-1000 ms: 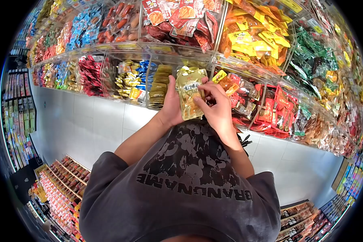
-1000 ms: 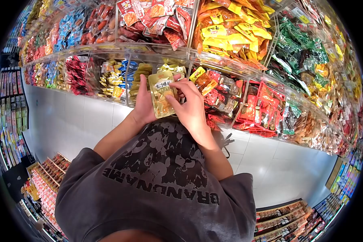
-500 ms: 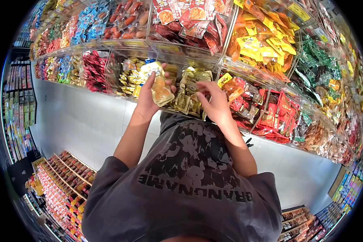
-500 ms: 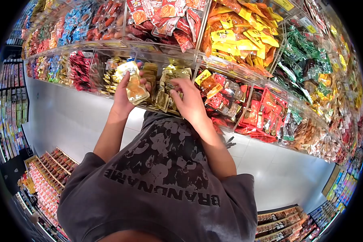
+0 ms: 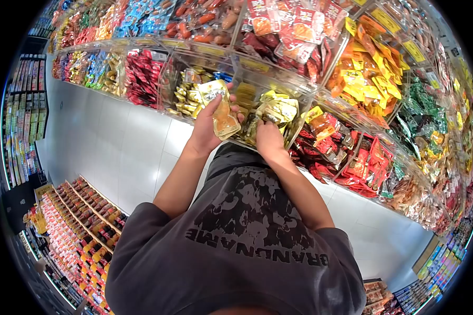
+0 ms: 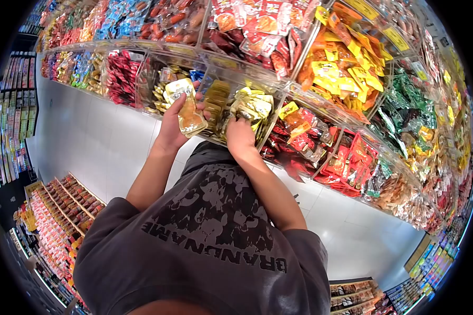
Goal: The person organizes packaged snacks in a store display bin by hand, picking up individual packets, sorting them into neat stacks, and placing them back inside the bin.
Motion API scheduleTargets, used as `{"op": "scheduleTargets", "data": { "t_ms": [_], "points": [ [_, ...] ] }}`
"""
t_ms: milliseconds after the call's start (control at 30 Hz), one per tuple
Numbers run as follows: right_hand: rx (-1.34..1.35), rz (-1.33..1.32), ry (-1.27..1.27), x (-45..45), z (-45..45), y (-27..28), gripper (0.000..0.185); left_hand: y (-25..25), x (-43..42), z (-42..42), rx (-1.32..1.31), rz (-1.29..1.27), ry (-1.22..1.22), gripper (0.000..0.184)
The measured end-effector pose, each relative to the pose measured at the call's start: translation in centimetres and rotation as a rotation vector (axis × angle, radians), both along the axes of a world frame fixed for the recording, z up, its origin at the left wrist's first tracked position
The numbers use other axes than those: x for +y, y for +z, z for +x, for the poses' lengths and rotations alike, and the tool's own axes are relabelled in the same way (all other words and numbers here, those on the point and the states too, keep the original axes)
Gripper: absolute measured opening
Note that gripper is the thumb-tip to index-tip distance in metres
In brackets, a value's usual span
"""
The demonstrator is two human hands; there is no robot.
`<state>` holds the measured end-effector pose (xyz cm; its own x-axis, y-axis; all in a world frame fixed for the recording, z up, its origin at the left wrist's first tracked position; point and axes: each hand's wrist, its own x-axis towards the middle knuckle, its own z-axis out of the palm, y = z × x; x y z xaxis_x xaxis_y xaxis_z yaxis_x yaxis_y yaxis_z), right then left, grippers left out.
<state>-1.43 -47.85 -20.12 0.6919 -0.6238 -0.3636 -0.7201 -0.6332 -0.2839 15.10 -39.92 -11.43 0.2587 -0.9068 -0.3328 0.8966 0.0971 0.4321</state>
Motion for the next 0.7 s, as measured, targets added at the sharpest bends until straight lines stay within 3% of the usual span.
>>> {"op": "scheduleTargets", "data": {
  "t_ms": [267,500,700],
  "points": [
    [-0.074,0.082,-0.224,-0.1,0.1,1.9,0.025,-0.1,2.0,3.5,0.054,0.102,-0.064,0.049],
    [-0.295,0.172,-0.536,-0.3,-1.8,10.4,0.028,-2.1,1.7,3.8,0.033,0.220,-0.239,0.044],
    [-0.729,-0.043,-0.556,2.0,-1.1,14.6,0.025,-3.2,0.3,2.3,0.212,0.084,-0.440,0.059]
  ]
}}
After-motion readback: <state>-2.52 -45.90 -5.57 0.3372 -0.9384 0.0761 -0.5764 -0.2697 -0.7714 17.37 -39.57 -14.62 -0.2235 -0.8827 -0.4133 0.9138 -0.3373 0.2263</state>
